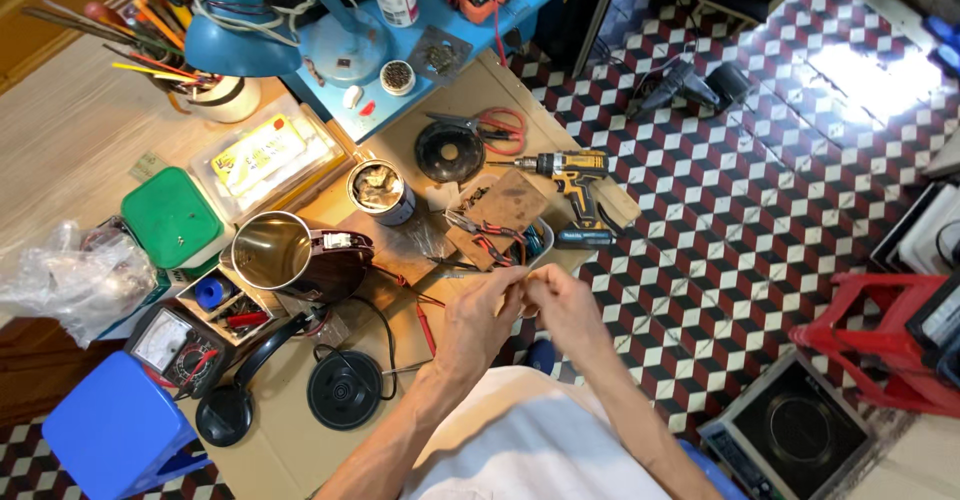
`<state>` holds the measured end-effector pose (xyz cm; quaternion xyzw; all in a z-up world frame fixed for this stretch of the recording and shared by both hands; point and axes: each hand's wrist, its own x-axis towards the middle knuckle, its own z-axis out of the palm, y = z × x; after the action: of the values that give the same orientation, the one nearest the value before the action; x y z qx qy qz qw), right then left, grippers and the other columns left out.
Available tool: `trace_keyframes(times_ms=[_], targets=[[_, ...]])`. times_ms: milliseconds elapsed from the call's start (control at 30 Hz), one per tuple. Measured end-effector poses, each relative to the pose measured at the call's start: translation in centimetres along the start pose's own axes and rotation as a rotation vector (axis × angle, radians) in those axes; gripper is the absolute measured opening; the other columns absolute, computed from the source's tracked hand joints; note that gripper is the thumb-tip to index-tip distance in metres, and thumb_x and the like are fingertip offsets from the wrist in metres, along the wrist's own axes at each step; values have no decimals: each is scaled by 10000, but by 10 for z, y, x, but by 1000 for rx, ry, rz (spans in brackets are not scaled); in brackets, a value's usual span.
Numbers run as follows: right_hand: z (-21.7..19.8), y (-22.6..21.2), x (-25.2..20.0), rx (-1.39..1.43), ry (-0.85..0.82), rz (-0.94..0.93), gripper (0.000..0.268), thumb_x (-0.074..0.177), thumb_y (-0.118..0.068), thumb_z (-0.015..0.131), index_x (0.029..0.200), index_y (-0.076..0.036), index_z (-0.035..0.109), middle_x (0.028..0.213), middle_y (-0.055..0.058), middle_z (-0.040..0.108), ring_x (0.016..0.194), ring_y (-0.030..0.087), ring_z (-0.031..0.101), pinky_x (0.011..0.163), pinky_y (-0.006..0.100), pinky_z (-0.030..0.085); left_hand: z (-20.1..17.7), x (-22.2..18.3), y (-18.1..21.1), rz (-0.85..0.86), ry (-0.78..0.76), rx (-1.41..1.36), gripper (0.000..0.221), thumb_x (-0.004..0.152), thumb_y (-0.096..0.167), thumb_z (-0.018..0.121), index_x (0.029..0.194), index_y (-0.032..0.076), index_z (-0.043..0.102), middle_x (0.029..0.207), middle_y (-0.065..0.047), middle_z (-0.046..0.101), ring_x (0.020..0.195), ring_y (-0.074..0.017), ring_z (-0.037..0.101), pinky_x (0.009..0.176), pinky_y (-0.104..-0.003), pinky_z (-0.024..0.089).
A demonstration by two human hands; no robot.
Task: The person repairs an electric kettle by hand, manipulating wires and components on a cluttered workbench. They connect wires to the kettle's internal parts, test the assembly, and reattach the kettle lid.
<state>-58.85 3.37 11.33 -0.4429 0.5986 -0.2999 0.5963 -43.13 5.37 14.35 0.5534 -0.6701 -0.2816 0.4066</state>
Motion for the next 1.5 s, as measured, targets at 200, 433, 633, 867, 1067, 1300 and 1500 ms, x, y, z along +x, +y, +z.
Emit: trace_keyframes(times_ms=[200, 433, 633, 867, 1067, 1300, 1500], targets=[[21, -20, -17, -342, 73, -293, 202, 962, -186, 618, 1053, -6, 620, 929, 164, 744, 806, 264, 724, 703, 371, 555, 0, -11, -4, -183, 73, 45, 228, 856, 76, 735, 1084, 77, 723, 926, -142, 761, 808, -298, 757, 702, -370, 582], [20, -28, -18, -337, -40, -470, 154, 939, -117, 647, 1052, -14, 638, 912, 158, 738, 789, 277, 742, 689, 372, 568, 2, -13, -23, -462, 104, -166, 215, 885, 89, 713, 1095, 45, 728, 949, -96, 809, 840, -159, 799, 739, -292, 625], [23, -29, -22, -392, 56, -692, 147, 935, -91, 662, 1058, -14, 638, 943, 152, 706, 797, 329, 707, 671, 396, 541, -5, -9, -20, -418, 97, -205, 250, 872, 72, 711, 1120, 47, 716, 933, -102, 810, 846, -145, 799, 731, -278, 632], [23, -19, -16, -468, 153, -813, 129, 972, -108, 641, 1052, -9, 621, 943, 146, 678, 816, 331, 685, 677, 402, 533, -9, -3, 8, -335, 164, -89, 241, 878, 66, 710, 1118, 53, 699, 929, -116, 799, 812, -204, 798, 695, -299, 616], [30, 0, 9, 44, -80, -247, 199, 1029, -155, 568, 1055, 12, 672, 816, 48, 692, 680, 93, 581, 574, 285, 462, -16, -12, 19, -62, 292, 75, 254, 872, 34, 723, 1123, 57, 690, 942, -142, 750, 845, -301, 747, 724, -367, 584], [46, 12, 29, 390, -291, -40, 222, 1033, -162, 539, 1047, 22, 663, 831, 67, 698, 682, 128, 606, 630, 277, 490, -34, -27, 9, 80, 334, 193, 290, 906, 17, 702, 1190, 44, 646, 1007, -121, 733, 936, -286, 725, 801, -370, 580], [60, 2, 25, 264, -274, -51, 192, 1002, -136, 580, 1030, 33, 667, 800, 72, 696, 651, 127, 609, 605, 274, 494, -44, -35, 3, 20, 357, 187, 285, 916, 22, 698, 1194, 47, 643, 1004, -124, 736, 895, -279, 722, 774, -367, 582]])
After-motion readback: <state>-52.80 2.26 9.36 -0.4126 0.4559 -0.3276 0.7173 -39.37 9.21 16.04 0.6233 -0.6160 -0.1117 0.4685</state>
